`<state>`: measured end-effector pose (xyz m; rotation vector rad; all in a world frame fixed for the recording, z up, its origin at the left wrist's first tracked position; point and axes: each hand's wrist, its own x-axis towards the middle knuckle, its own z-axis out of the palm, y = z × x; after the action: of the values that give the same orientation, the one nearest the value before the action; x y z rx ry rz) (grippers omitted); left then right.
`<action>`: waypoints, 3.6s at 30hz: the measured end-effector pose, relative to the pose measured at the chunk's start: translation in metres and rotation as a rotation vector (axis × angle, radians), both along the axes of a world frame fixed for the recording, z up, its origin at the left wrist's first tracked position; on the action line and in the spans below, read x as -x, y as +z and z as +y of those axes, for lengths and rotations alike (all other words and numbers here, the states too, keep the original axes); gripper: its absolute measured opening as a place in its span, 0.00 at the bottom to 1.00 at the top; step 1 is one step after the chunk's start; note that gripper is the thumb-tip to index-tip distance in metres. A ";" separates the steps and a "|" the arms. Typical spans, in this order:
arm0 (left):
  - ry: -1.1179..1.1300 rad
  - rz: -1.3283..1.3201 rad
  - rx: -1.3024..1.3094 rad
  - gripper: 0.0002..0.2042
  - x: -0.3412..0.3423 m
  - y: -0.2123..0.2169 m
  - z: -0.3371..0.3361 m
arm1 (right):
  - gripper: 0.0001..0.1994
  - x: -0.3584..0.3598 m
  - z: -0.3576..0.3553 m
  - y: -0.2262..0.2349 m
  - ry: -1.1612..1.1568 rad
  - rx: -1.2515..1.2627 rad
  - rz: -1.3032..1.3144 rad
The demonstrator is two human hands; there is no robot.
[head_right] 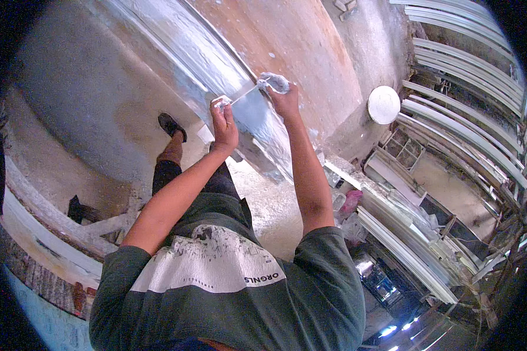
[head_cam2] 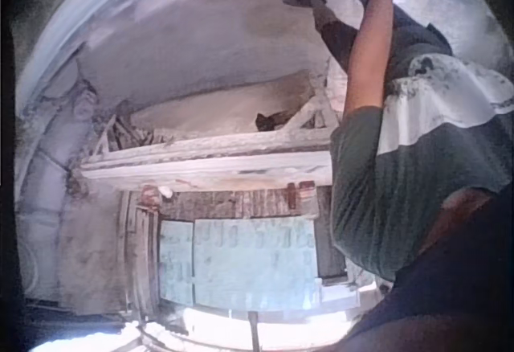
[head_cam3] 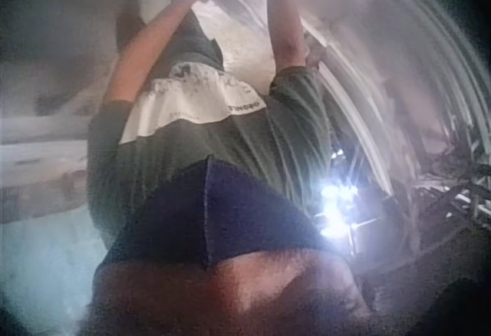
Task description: The person applies a white paste-like filler to a long curved wooden mold using a cloth and hands, smoothing the surface along the length of the piece. The person repeatedly wipes and spreads the filler to even out the coating.
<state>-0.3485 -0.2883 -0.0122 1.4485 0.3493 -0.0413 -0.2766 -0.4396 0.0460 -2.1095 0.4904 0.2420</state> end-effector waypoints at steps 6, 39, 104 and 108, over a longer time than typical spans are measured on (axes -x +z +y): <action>0.044 -0.042 -0.026 0.11 0.056 -0.001 -0.052 | 0.12 0.057 -0.046 -0.002 -0.016 -0.023 -0.039; -0.204 -0.076 -0.118 0.14 0.236 0.006 -0.178 | 0.15 0.259 -0.185 -0.010 -0.254 -0.077 -0.019; -0.266 0.313 0.481 0.19 -0.114 0.097 0.157 | 0.21 0.060 0.052 -0.030 -0.637 0.151 -0.254; -0.392 0.231 0.444 0.16 -0.167 0.098 0.178 | 0.12 -0.057 0.134 0.015 -0.674 -0.636 -0.567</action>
<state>-0.1813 -0.1103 0.0861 1.0524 0.2202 -0.5726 -0.2194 -0.3058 0.0607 -1.2214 0.6383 -0.5161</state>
